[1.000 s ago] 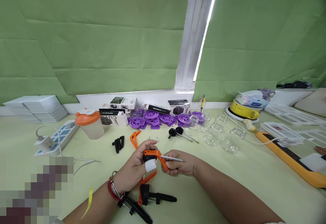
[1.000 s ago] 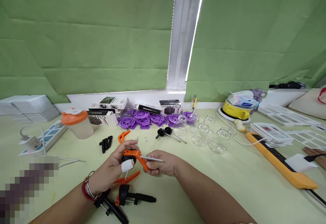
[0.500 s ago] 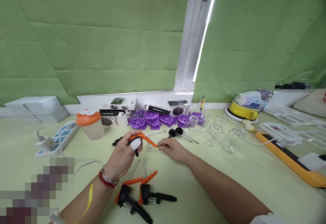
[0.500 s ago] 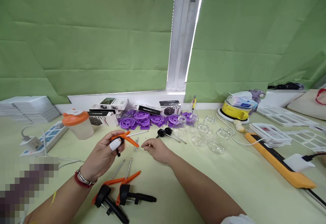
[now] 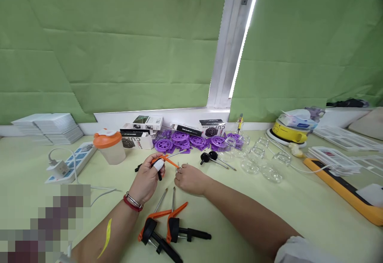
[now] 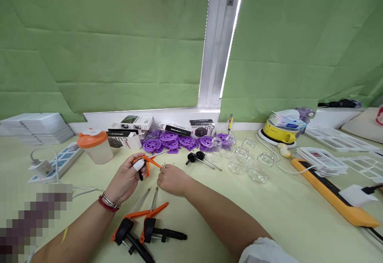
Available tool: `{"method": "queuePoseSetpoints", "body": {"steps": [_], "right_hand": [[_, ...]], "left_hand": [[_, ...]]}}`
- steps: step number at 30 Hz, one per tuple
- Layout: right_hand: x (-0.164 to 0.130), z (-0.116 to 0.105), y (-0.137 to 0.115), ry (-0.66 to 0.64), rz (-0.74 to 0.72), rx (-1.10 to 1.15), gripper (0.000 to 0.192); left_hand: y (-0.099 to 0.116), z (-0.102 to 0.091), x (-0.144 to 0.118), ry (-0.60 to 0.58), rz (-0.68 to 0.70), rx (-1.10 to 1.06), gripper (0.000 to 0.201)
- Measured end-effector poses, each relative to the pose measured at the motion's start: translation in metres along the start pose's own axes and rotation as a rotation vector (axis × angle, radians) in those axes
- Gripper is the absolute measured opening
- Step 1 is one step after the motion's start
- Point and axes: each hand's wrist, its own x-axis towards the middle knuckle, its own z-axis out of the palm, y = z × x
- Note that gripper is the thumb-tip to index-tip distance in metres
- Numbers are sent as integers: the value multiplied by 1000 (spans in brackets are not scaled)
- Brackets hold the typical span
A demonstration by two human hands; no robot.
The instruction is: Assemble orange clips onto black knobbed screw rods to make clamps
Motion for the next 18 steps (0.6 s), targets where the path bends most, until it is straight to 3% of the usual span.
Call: {"method": "queuePoseSetpoints", "body": {"steps": [8,18], "right_hand": [[2,-2,-1,32,-159,-51,20],[-4,1,-2,72,-172,-74,22]], "left_hand": [[-1,1,-1,-20,-24,10,34],[-6,0,0,-39,-41,8,35]]}}
